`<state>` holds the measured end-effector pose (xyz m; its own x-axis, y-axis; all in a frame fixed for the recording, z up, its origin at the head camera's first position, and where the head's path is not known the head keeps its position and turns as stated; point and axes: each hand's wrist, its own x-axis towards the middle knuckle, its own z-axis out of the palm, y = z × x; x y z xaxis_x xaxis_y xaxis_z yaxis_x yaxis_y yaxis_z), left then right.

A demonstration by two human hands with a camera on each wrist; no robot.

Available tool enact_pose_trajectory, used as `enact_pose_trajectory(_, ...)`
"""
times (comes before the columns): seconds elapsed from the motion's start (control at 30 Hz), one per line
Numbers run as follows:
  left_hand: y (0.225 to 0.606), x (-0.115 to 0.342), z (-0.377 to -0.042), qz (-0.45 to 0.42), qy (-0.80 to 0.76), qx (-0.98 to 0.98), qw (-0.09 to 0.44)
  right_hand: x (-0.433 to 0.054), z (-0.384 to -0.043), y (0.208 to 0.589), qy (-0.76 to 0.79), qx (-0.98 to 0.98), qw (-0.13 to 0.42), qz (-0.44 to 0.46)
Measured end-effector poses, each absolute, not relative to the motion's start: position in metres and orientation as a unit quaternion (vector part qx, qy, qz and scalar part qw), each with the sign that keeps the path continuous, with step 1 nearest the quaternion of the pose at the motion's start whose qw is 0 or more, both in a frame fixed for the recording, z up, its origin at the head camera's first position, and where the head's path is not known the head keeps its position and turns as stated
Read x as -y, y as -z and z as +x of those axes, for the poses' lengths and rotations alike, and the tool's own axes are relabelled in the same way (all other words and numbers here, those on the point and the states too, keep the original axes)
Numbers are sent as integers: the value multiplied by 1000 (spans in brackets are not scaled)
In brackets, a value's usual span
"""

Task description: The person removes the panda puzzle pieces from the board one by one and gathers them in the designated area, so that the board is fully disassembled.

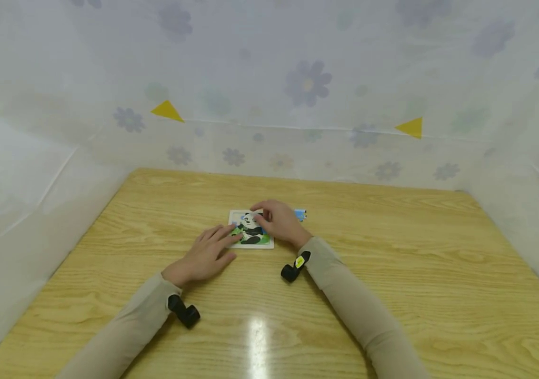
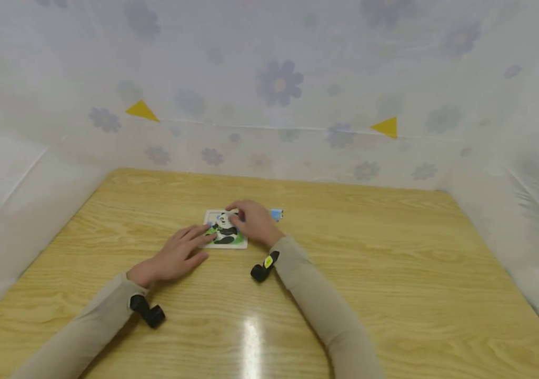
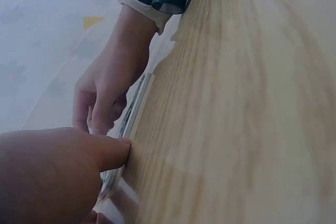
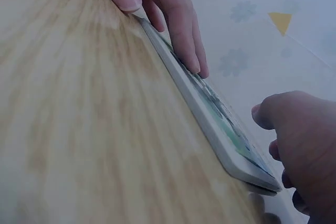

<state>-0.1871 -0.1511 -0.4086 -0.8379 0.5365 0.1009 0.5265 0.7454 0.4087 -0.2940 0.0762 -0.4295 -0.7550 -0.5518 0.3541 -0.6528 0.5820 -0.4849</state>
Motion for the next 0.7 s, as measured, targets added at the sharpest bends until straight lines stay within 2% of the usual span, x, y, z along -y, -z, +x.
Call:
enact_pose_trajectory(0.27, 409, 152, -190, 283, -210, -936, 20, -69, -299, 426, -273, 891, 47, 359)
enact_pose_trajectory(0.7, 408, 152, -187, 289, -216, -932, 23, -72, -309, 414, -249, 883, -73, 391)
